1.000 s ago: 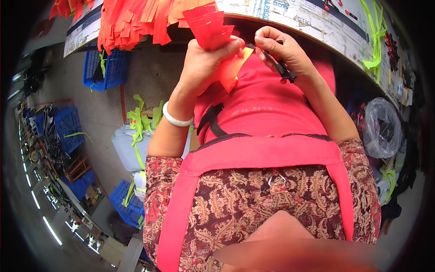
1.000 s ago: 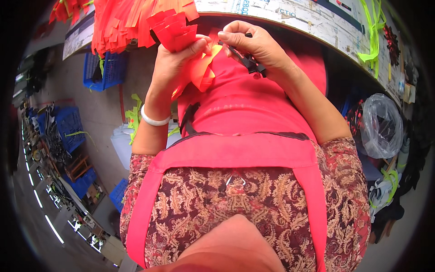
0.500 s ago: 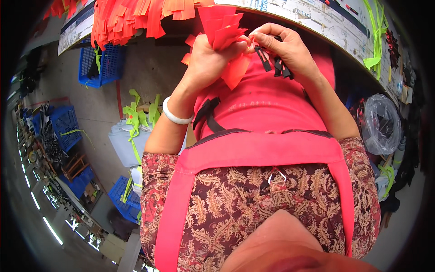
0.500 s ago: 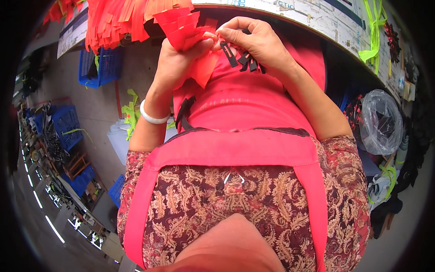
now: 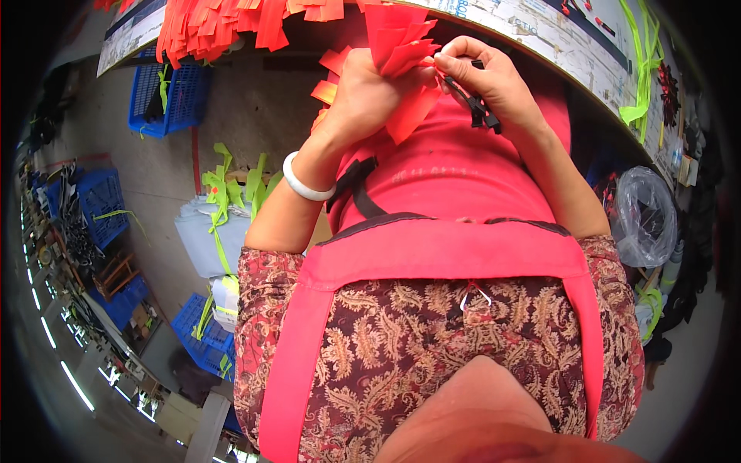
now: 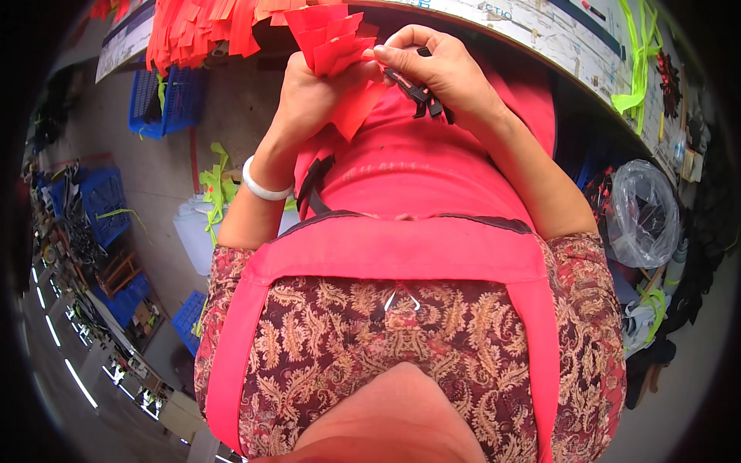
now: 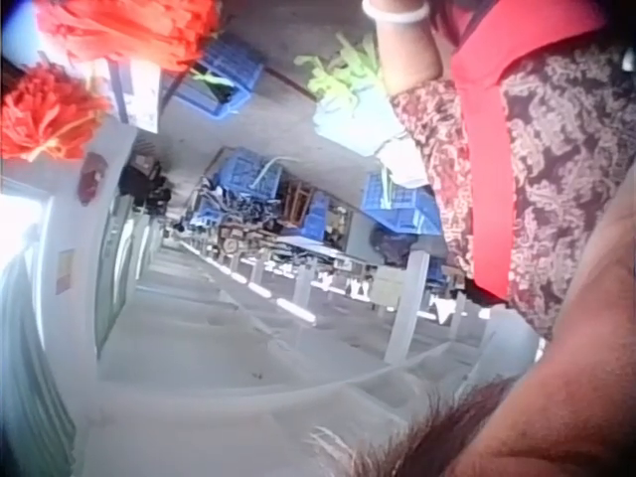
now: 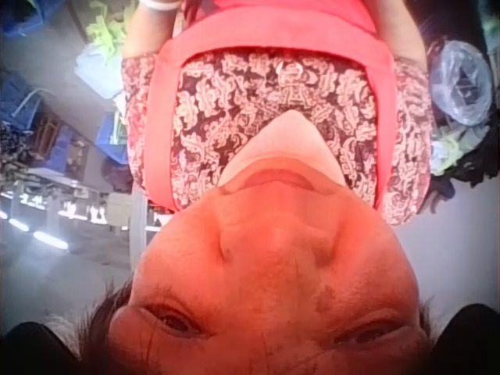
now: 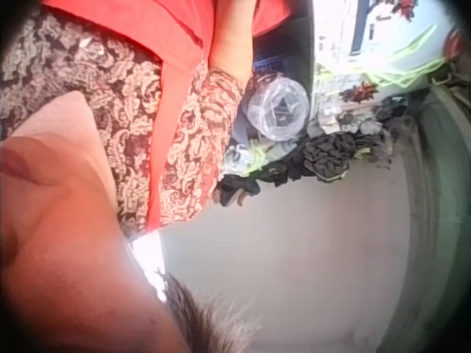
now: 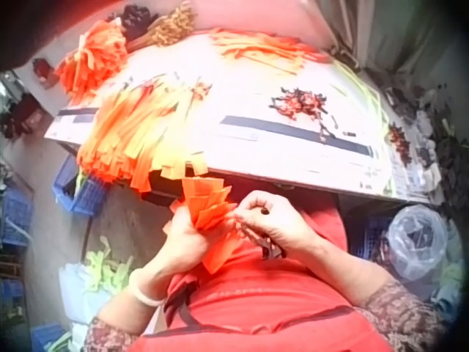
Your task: Assembling orange fabric straps by manually attaching black plastic clips/buckles.
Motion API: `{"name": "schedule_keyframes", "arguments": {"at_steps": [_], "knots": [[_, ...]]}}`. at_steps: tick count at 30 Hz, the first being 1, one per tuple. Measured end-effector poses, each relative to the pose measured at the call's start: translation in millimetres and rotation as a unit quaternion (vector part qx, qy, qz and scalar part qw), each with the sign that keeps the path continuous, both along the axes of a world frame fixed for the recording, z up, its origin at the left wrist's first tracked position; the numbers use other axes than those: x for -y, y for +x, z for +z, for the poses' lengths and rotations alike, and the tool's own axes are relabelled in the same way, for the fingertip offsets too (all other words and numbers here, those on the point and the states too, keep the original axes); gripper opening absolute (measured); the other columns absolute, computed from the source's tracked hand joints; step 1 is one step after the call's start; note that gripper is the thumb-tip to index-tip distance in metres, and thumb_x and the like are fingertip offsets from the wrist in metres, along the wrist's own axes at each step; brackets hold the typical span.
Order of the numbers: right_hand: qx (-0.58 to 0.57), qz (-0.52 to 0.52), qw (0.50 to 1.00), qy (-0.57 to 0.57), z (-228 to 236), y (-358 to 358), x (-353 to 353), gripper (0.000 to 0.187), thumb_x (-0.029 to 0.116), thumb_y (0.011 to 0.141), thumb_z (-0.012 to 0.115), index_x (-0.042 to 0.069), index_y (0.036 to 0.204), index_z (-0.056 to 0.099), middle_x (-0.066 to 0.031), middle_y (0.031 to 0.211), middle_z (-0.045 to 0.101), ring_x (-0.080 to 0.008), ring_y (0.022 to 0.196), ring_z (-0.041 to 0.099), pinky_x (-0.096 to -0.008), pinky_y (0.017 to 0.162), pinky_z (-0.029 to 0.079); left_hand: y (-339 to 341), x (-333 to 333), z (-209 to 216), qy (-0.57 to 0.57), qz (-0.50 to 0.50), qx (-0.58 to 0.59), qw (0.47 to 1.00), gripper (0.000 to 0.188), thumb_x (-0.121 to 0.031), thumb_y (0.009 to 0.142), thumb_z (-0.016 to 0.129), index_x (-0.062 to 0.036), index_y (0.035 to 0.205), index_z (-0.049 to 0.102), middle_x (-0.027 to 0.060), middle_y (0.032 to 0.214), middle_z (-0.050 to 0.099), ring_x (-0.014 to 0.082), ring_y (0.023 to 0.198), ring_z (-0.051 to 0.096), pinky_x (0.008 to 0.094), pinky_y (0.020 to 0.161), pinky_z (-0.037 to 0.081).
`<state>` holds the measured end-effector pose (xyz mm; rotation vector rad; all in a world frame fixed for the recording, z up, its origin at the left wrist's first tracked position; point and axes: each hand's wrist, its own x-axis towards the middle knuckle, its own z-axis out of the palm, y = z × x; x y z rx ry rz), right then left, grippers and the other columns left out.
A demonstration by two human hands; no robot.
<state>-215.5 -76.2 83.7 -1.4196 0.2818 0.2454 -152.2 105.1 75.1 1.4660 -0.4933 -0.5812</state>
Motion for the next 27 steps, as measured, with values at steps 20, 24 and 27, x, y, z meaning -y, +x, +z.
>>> {"name": "schedule_keyframes", "arguments": {"at_steps": [20,24,27], "knots": [[0.079,-0.070,0.994,-0.014,12.8,33.2,23.6,0.021,0.025,0.088,0.067,0.005,0.095,0.067,0.0033,0.072,0.058,-0.0012,0.062,0.051,-0.0155,0.053,0.041,30.4,10.7,4.6,-0.124,0.058,0.061,0.989,0.016,0.002,0.081,0.069,0.0015,0.097,0.067,0.0036,0.083,0.068,0.0093,0.074,0.063,0.0233,0.065,0.051],[0.101,-0.036,0.993,-0.054,10.8,22.1,7.0,0.024,0.024,0.089,0.066,0.003,0.099,0.066,0.0002,0.080,0.063,-0.0042,0.070,0.057,-0.0170,0.061,0.047,26.9,2.9,2.0,-0.099,0.033,-0.029,0.994,0.020,-0.001,0.083,0.068,0.0010,0.103,0.065,0.0044,0.082,0.066,0.0122,0.073,0.063,0.0250,0.064,0.050],[0.065,-0.034,0.996,-0.059,7.3,21.0,5.3,0.023,0.022,0.091,0.064,0.001,0.102,0.065,-0.0006,0.084,0.065,-0.0049,0.072,0.059,-0.0171,0.064,0.048,26.3,4.1,1.7,-0.084,0.022,-0.059,0.994,0.012,-0.002,0.083,0.068,0.0008,0.095,0.067,0.0036,0.077,0.066,0.0099,0.067,0.061,0.0227,0.060,0.050]]}}
